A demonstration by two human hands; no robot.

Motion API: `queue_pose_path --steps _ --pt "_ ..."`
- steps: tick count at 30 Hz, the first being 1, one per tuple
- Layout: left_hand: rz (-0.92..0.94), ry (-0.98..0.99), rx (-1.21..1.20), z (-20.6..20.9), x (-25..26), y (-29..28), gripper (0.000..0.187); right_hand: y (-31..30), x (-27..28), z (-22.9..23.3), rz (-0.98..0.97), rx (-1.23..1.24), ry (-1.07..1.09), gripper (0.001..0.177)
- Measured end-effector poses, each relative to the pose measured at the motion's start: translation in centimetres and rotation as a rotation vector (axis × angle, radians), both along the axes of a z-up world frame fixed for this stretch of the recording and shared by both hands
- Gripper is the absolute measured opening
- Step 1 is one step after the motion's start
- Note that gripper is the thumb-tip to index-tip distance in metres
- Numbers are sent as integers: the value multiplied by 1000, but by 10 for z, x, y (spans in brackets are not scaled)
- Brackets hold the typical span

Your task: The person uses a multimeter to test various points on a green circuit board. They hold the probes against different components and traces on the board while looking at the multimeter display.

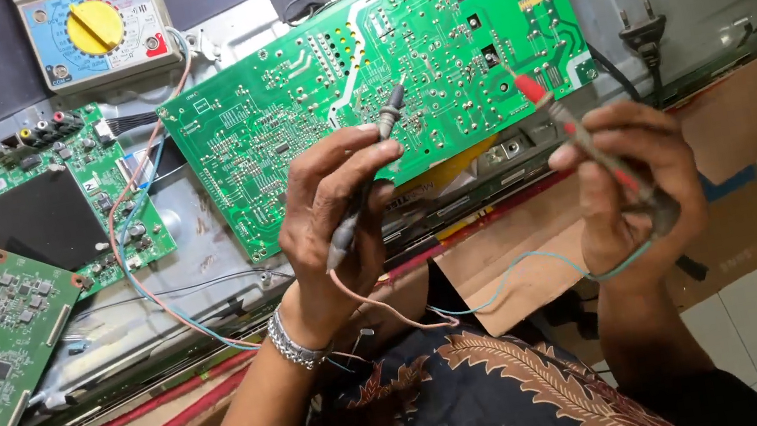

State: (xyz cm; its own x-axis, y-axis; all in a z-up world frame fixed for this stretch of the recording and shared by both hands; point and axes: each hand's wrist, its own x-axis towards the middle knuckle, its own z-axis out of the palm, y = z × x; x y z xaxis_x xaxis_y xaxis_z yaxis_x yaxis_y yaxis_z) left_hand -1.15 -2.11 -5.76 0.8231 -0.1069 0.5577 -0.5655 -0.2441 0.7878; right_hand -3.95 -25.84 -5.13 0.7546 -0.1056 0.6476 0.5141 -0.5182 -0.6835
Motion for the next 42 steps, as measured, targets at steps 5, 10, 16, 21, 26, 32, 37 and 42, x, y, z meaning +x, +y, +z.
queue_pose_path --steps 5,10,16,21,26,32,37,42 --pt "-14 -17 -62 -8 2 -13 22 -3 26 -29 -36 64 -24 41" --pt "10 -8 -132 -17 3 -28 23 -1 34 -48 28 364 53 47" --pt "162 -113 -175 -26 10 -40 14 -1 38 -43 37 225 47 17" --pt "130 -83 -188 -29 12 -41 12 6 40 -41 5 216 108 22" --pt "113 -74 -183 -32 12 -43 13 5 40 -39 14 217 158 22" --pt "104 -63 -172 -31 13 -41 12 4 39 -38 26 211 175 20" --pt "146 -70 -230 -33 12 -41 12 2 38 -37 56 196 150 20" --pt "-104 88 -198 -34 5 -28 18 9 31 -33 -57 80 251 17"
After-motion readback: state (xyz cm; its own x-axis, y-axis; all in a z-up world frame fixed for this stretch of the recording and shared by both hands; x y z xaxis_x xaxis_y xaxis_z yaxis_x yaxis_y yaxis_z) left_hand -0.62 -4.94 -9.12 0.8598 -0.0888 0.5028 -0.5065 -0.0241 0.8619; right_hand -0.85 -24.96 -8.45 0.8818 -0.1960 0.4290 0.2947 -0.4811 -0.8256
